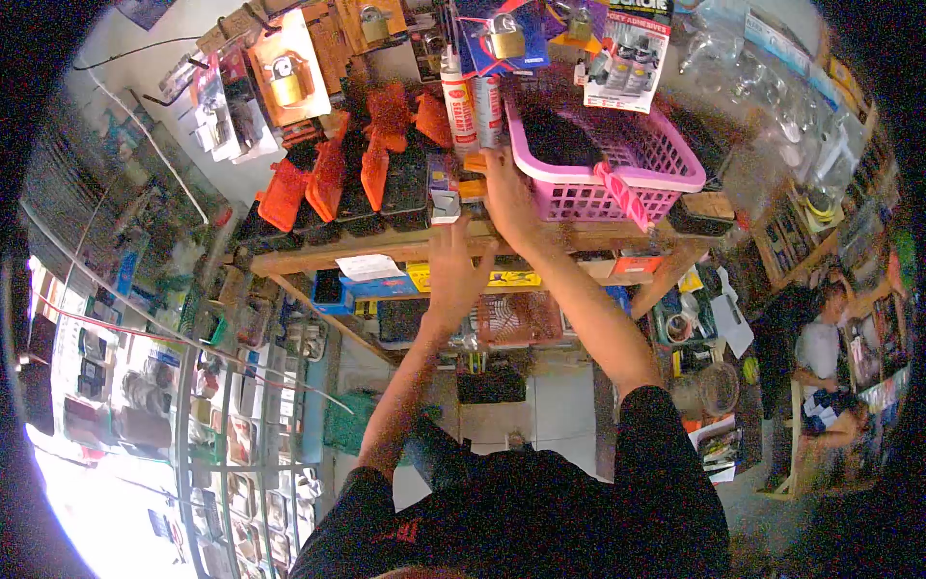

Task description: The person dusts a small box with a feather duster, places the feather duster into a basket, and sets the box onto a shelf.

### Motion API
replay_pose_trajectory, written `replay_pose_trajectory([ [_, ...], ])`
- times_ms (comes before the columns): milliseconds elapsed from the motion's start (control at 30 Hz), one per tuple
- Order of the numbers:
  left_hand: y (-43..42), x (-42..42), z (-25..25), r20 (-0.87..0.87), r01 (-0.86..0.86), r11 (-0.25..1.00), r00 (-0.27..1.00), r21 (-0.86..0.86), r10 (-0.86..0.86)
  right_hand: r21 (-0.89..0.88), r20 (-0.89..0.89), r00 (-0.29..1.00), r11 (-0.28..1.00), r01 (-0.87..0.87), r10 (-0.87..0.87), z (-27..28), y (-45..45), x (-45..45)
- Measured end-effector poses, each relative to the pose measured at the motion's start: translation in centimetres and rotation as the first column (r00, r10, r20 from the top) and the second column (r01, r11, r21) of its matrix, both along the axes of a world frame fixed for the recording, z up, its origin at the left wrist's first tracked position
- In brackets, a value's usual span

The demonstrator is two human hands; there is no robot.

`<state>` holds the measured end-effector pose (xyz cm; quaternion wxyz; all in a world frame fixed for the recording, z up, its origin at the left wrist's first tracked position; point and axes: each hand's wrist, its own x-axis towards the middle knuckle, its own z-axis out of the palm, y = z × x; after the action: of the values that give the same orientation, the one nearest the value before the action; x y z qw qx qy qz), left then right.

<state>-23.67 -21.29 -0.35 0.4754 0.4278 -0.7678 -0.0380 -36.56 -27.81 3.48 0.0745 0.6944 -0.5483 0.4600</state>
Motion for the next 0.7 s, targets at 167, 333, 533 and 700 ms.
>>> replay_pose_trajectory([
  [167,-0.7,-0.7,0.3,0.161,-0.079,0.986,0.985,0.144,0.056,0.019,-0.063,0.996,0.998,-0.054,0.055,-3.5,-4.8,-1.8],
  [333,-1.2,-1.8,0.4,0.274,-0.203,0.977,0.945,0.069,0.177,0.212,0.008,0.980,0.958,-0.194,0.196,-3.8,-5.7,-2.6],
  [533,-1.9,-2.6,0.3,0.367,-0.290,0.955,0.896,0.061,0.249,0.244,0.096,0.958,0.927,-0.285,0.270,-4.1,-7.1,-2.7],
  [700,-2.4,-2.7,0.5,0.384,-0.308,0.948,0.887,0.079,0.257,0.261,0.048,0.974,0.939,-0.225,0.221,-3.2,-6.0,-2.2],
])
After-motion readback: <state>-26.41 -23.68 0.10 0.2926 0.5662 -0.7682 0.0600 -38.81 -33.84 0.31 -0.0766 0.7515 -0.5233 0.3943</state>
